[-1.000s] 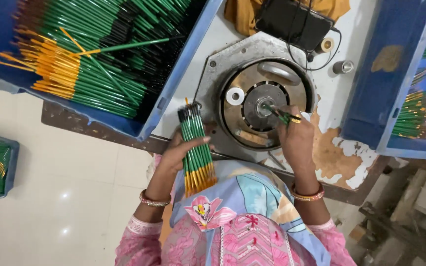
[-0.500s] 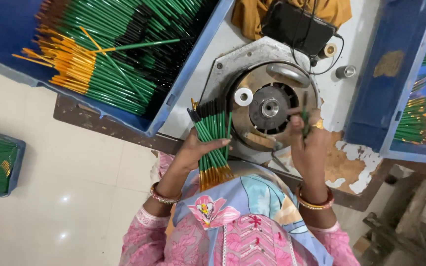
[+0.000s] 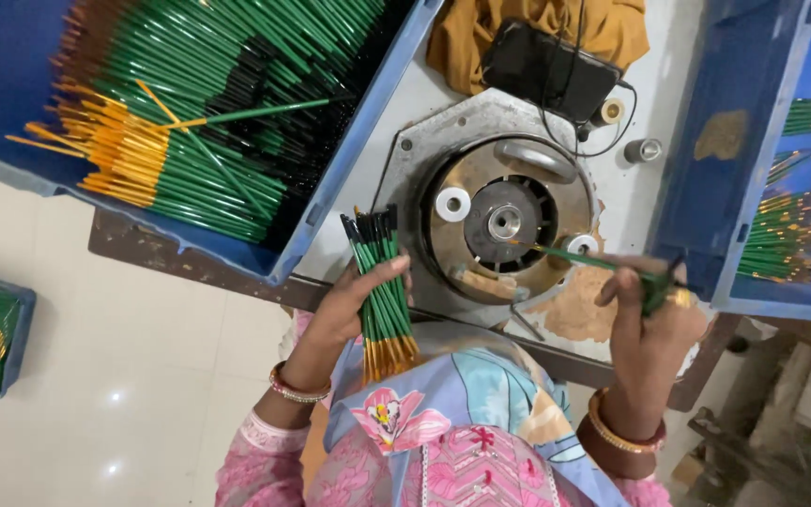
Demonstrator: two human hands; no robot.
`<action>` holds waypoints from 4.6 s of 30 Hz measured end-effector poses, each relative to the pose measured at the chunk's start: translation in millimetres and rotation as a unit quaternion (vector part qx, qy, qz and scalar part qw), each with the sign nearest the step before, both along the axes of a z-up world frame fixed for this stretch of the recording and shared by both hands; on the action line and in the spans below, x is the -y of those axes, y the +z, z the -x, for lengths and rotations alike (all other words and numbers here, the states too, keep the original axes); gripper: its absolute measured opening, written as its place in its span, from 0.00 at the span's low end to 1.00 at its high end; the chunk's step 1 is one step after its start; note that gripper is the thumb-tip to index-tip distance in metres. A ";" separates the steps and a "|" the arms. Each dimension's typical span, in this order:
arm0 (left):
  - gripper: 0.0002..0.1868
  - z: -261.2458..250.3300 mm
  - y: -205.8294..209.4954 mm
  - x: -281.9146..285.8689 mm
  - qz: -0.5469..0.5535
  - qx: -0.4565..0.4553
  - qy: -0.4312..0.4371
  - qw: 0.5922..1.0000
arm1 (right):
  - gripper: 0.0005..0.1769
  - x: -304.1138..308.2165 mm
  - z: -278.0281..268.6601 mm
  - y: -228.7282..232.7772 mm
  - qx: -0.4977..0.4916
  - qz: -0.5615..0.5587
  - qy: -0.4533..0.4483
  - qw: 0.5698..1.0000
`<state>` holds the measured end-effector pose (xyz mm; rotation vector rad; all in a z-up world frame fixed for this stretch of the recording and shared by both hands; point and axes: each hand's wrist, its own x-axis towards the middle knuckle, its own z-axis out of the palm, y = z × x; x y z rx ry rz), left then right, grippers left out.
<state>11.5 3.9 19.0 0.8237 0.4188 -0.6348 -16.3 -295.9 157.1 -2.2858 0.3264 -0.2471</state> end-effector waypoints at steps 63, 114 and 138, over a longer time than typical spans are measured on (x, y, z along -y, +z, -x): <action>0.15 14.6 8.6 -15.9 -0.049 0.076 -0.098 0.991 | 0.19 -25.9 -22.8 -79.5 -0.006 0.145 0.162 0.976; 0.15 27.4 8.1 -1.0 -0.030 0.033 -0.078 0.996 | 0.11 -32.3 -17.4 -85.1 -0.044 0.140 0.088 0.985; 0.17 21.7 -5.1 15.3 0.006 -0.038 0.017 0.999 | 0.25 -29.4 -21.6 -89.4 -0.088 0.197 0.154 0.964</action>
